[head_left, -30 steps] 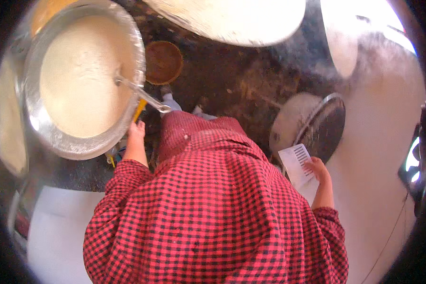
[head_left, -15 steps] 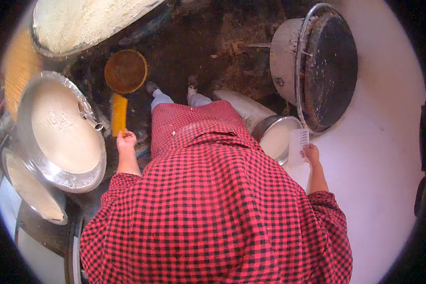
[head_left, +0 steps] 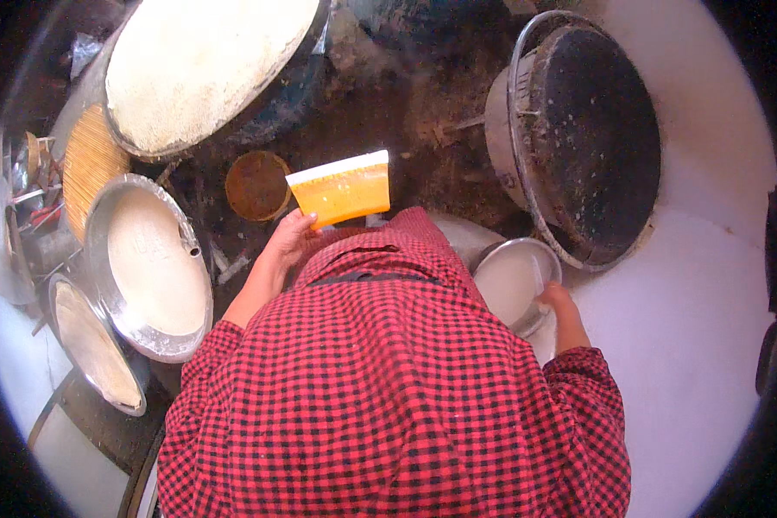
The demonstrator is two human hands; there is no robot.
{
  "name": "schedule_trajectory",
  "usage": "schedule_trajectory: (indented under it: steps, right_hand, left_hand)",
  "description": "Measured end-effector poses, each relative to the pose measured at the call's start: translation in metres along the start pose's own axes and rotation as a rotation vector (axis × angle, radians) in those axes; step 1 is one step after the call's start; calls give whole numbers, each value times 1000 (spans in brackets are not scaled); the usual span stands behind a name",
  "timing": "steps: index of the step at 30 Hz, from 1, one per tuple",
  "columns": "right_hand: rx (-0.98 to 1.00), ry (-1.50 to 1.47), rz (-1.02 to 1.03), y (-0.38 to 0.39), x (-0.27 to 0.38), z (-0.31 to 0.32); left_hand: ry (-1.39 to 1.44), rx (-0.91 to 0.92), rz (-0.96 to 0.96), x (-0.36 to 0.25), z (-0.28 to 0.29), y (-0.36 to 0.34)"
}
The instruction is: The person scoops batter from a metal bowl and spreads it onto a large hot griddle using a plastic scraper. They cook the crepe, lift it with the scraper, and place it onto a stack of finished crepes. The process is repeated multiple times.
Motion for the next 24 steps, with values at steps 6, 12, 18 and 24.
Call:
schedule_trajectory:
  steps: [6, 12, 18, 24]
  right_hand:
    - [-214, -115, 319, 6, 150, 172]
    - [-1002, 23, 1380, 111, 400, 271]
    - [-217, -758, 1282, 41, 488, 267]
    - [12, -1732, 852, -51, 512, 287]
  left_hand:
    - [-81, -38, 17, -31, -38, 22]
    - [84, -18, -123, -61, -71, 44]
    - [351, -47, -252, -67, -19, 73]
    - [323, -456, -201, 14, 101, 86]
Point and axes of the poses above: each hand's wrist, its own y-axis away from the middle knuckle, its own z-axis out of the back of the hand, x = y × z, the point moved 6 cm from there along -y, towards the middle knuckle, and after that the axes turned 2 degrees about -y, right-handed, at the moved point
